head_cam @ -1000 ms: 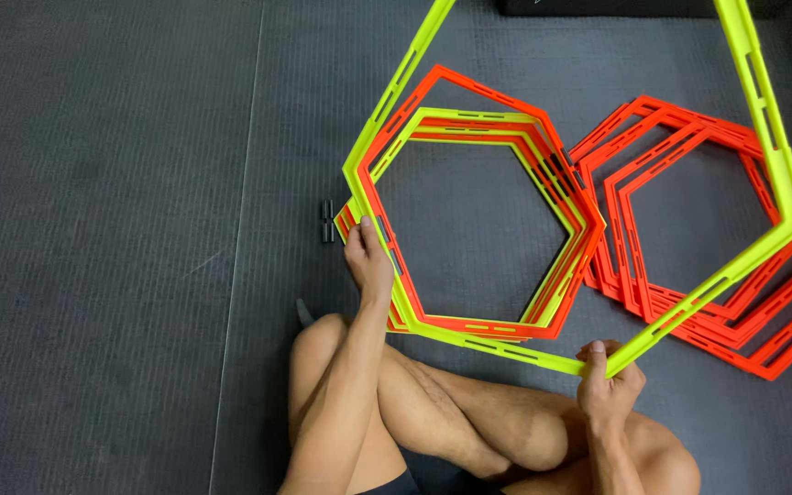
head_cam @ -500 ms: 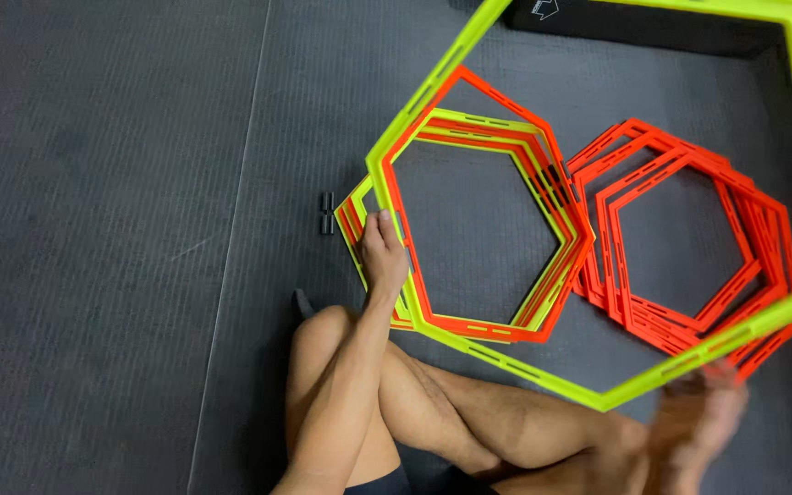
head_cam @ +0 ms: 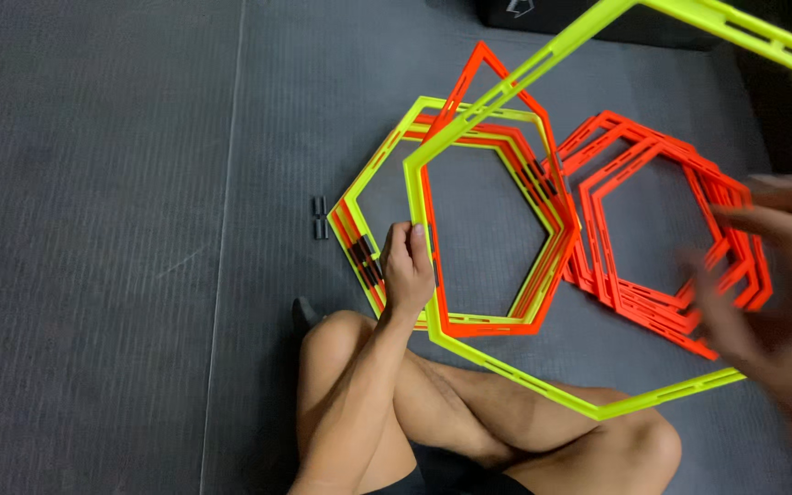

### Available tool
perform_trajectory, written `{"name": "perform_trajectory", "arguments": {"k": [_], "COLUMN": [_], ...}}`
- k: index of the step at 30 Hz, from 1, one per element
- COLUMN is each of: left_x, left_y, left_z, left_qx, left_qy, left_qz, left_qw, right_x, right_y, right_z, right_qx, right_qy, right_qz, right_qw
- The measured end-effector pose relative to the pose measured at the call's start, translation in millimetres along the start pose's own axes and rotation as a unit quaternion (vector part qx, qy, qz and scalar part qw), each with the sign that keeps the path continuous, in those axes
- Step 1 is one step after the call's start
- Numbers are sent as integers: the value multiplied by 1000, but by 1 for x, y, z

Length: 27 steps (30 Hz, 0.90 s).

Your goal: The person sits on the floor and assembles hexagonal frames by connecting orange and yellow plastic pieces with black connectors. They repeatedly attach and detach connectors to form and separate the frames, organizing them into stacks.

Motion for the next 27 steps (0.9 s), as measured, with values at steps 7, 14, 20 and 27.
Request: {"name": "perform_trajectory", "arguments": {"k": [7, 14, 20, 27], "left_x": [5, 2, -4, -4], "left_y": [3, 6, 3, -1], "left_z": [-15, -15, -18, -7], "left_qx": [23, 8, 4, -12], "left_qy": [-50, -86, -96, -120], "left_qz": [15, -1, -5, -18], "left_qw": [998, 996, 995, 993], "right_x": [-68, -79, -93, -107], "right_y": [-121, -206, -219, -236], "right_z": [21, -3, -12, -10], "right_qx": [123, 177, 218, 275], "right_qy": [186, 277, 301, 307], "right_qz": [112, 205, 264, 367], "right_qw": [968, 922, 890, 834]}}
Point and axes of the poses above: each hand's wrist, its own x-axis away from the middle knuckle, its own y-axis out of the back of the hand, z = x × y, the point moved 2 cm from there along -x, towards the middle knuckle, and after that the axes turned 8 degrees about y, right-handed, at the moved point
